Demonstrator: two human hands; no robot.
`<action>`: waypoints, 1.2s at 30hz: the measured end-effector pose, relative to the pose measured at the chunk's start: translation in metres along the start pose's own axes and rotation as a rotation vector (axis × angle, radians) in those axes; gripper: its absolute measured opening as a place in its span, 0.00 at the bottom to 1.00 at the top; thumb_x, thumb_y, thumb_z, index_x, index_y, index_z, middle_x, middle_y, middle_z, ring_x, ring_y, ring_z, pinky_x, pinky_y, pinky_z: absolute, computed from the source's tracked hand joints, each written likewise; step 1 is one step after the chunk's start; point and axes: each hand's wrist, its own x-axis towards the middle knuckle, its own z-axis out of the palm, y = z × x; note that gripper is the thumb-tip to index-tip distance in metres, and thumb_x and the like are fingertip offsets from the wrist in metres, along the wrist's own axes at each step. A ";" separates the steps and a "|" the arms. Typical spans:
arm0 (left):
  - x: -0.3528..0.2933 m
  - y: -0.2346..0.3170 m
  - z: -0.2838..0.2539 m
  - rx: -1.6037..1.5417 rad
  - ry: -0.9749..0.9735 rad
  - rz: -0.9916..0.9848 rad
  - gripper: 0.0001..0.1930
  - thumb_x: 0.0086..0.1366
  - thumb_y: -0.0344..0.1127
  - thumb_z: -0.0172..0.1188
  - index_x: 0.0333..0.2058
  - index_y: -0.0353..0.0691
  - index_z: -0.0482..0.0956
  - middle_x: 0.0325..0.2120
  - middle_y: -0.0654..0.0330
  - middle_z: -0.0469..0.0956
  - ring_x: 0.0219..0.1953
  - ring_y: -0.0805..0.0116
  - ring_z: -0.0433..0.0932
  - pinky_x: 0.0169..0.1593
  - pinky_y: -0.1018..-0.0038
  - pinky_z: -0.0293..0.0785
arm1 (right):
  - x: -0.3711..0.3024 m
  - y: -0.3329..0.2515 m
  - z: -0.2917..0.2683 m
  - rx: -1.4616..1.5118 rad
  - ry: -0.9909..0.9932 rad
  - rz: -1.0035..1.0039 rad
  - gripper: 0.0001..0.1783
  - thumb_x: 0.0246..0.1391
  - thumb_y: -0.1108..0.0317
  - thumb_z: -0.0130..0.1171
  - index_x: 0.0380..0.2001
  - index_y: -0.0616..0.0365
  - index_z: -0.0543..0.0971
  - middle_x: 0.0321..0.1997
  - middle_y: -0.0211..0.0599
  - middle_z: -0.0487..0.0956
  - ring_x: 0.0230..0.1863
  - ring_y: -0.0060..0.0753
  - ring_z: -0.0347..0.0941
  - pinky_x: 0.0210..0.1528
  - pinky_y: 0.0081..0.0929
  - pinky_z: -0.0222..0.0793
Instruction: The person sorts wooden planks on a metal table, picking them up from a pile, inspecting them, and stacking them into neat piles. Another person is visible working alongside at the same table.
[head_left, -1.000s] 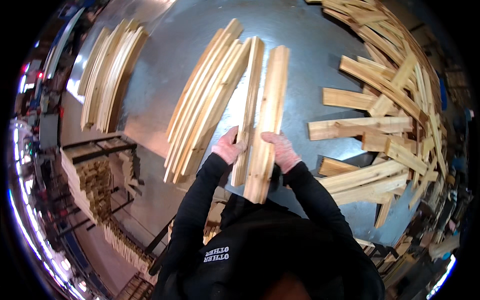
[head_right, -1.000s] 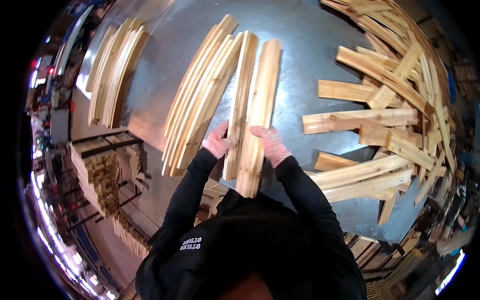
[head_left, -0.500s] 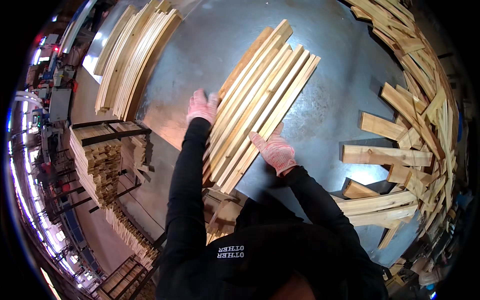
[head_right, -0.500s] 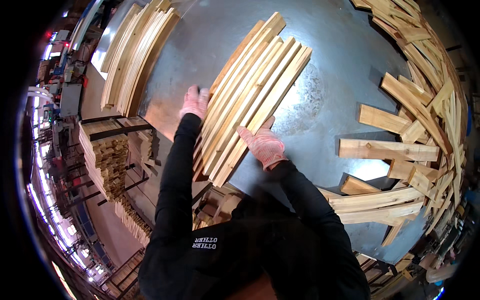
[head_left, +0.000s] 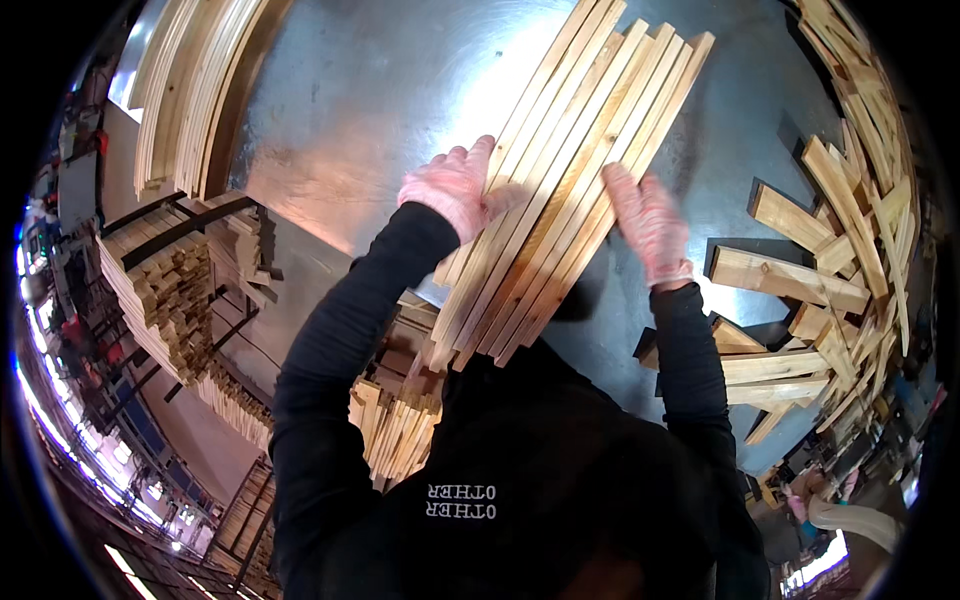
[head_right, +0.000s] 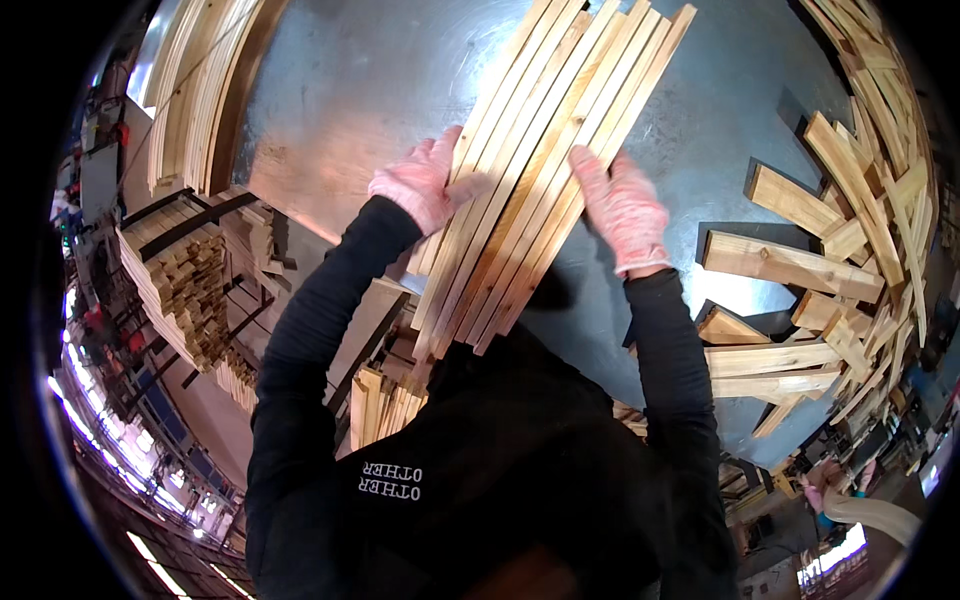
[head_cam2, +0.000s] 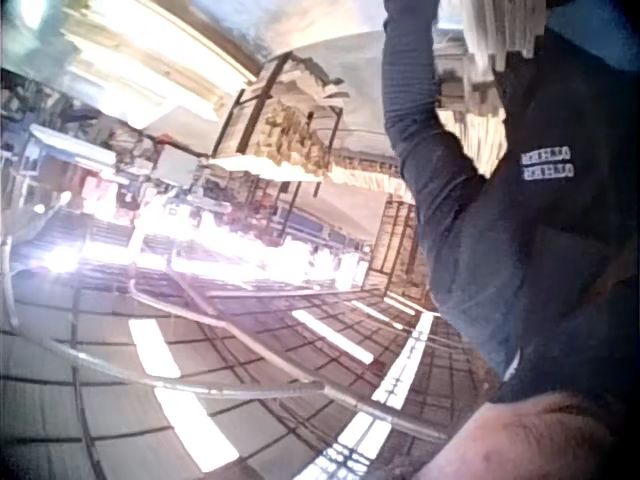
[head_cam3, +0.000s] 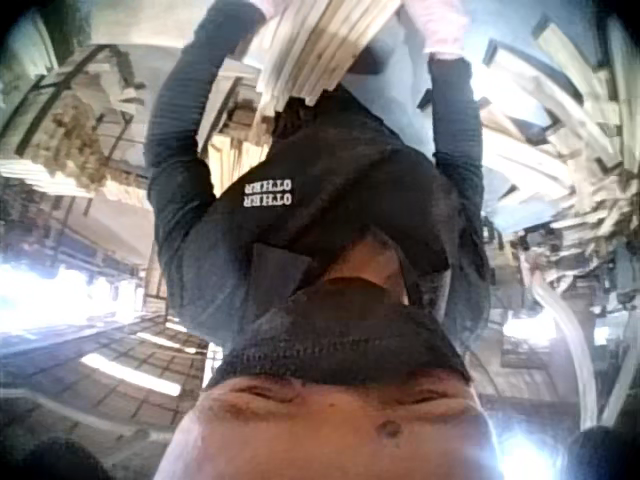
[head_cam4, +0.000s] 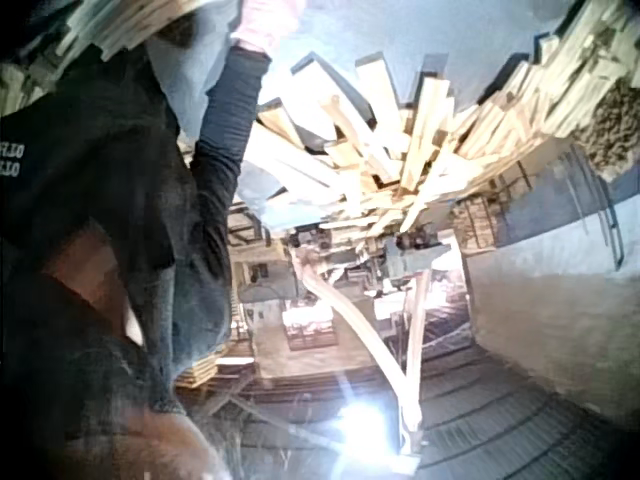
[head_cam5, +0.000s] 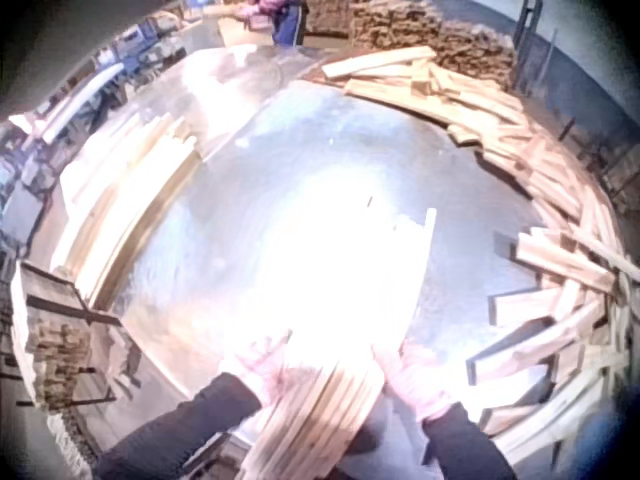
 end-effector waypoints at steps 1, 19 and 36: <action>-0.005 -0.011 0.011 -0.095 0.091 -0.008 0.38 0.66 0.59 0.52 0.64 0.34 0.61 0.52 0.37 0.74 0.56 0.46 0.74 0.55 0.57 0.73 | 0.008 -0.001 -0.006 -0.182 0.121 -0.071 0.31 0.63 0.44 0.55 0.50 0.64 0.77 0.36 0.49 0.82 0.40 0.42 0.80 0.46 0.36 0.73; -0.198 0.052 0.200 -1.965 0.721 -1.236 0.38 0.64 0.69 0.53 0.54 0.37 0.71 0.38 0.55 0.78 0.34 0.60 0.78 0.38 0.66 0.77 | 0.192 -0.063 -0.074 -0.755 0.052 -0.620 0.42 0.58 0.35 0.51 0.64 0.55 0.69 0.56 0.42 0.79 0.63 0.43 0.68 0.71 0.43 0.47; -0.212 0.002 -0.064 -1.539 1.737 0.488 0.29 0.64 0.40 0.57 0.60 0.30 0.64 0.52 0.44 0.73 0.50 0.51 0.76 0.55 0.52 0.74 | -0.113 -0.136 -0.063 0.910 -0.125 -0.708 0.25 0.63 0.62 0.55 0.60 0.62 0.70 0.50 0.38 0.77 0.57 0.34 0.71 0.65 0.35 0.59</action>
